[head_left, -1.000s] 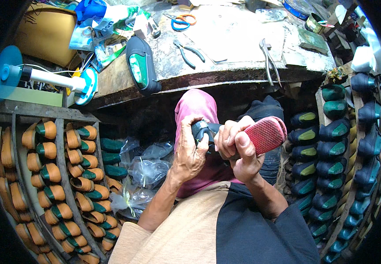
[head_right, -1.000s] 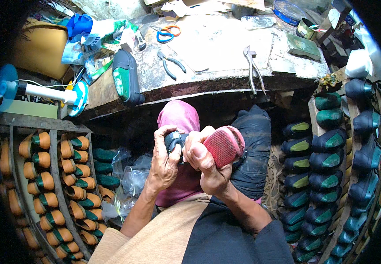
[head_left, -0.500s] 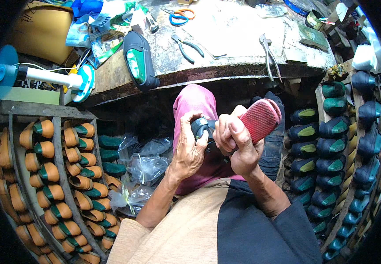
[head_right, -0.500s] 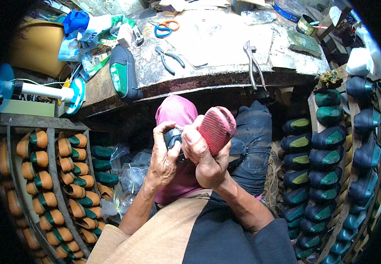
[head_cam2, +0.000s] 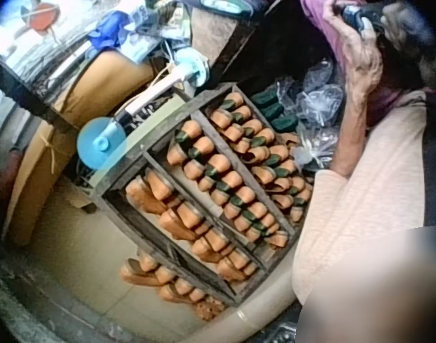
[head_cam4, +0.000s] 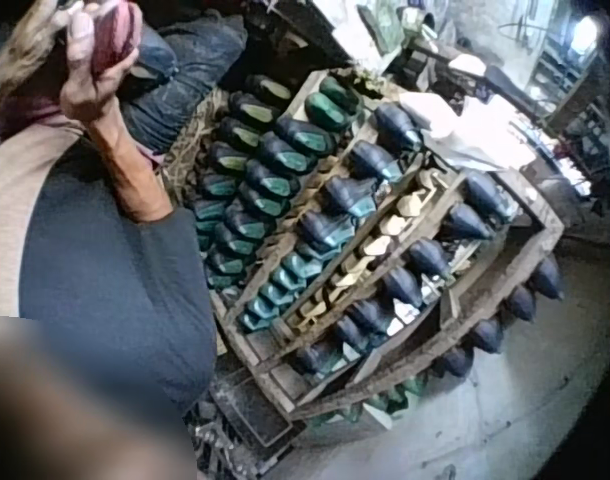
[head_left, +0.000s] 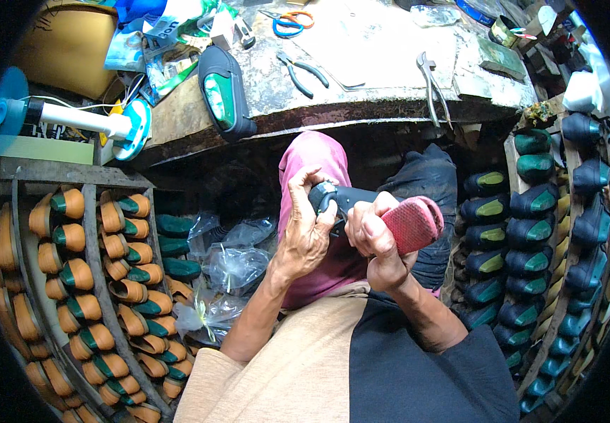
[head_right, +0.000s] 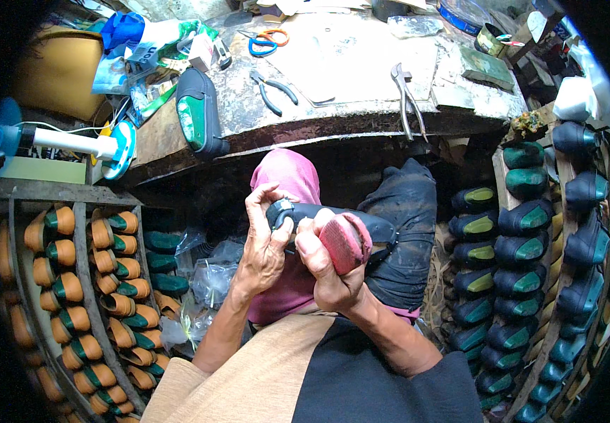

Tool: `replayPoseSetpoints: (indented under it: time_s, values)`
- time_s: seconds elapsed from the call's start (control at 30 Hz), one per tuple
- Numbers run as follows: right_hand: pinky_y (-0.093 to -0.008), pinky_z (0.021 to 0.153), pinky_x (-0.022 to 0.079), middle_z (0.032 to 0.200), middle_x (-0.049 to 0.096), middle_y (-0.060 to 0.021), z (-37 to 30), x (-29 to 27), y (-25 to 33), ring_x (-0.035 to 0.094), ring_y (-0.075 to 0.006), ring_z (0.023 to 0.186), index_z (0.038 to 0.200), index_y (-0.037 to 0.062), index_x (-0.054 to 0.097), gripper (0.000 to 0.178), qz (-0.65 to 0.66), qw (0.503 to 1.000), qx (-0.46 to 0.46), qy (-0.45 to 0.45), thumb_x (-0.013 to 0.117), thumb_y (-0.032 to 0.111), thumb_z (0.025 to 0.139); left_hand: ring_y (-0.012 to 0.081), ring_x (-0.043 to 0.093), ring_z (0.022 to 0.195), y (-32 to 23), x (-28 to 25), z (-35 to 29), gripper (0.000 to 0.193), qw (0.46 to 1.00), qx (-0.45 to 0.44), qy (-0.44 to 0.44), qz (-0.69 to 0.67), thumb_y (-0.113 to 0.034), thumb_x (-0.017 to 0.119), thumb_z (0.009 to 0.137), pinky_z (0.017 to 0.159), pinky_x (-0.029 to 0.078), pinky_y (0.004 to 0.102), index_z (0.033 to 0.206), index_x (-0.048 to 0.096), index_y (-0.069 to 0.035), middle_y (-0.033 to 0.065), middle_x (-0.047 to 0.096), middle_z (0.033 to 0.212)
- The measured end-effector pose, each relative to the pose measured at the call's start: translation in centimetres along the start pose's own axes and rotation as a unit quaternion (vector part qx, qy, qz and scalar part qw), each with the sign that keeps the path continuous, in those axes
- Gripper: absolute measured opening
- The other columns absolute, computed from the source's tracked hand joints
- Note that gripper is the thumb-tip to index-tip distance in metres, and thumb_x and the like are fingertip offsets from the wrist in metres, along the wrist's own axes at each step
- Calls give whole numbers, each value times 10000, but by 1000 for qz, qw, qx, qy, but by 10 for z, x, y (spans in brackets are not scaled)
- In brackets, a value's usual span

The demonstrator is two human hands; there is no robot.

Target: The person repairs a black slip-on shoe by hammering a green insole into the sole, then uses pliers and a knife to trim and adjust the edges. The person repeatedly checks fit and alignment while working on the shoe.

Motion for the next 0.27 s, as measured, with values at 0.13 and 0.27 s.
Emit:
replayPoseSetpoints:
  time_s: [0.13, 0.27]
  values:
    - [-326, 726, 416, 901, 533, -32, -9, -7, -10, 506, -138, 810, 985, 1, 580, 126, 82, 996, 41, -16, 617, -1, 1106, 299, 568, 1371, 4, 3, 0, 661, 999, -13, -3, -35, -170, 632, 1149, 1272, 425, 457, 1697, 310, 12, 218, 529, 1471]
    - [-352, 728, 430, 885, 519, -53, -11, -8, -8, 525, -174, 809, 1006, -17, 615, 93, 13, 1000, 8, -20, 626, -8, 1098, 292, 564, 1370, 5, 0, 2, 680, 999, -28, -4, -41, -192, 644, 1152, 1277, 416, 463, 1707, 303, 3, 212, 529, 1471]
Point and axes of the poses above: each hand's wrist, its own z-axis towards the middle knuckle, its own x-axis out of the palm, y = z × x, the point moved 8 cm from there along z, towards the middle knuckle
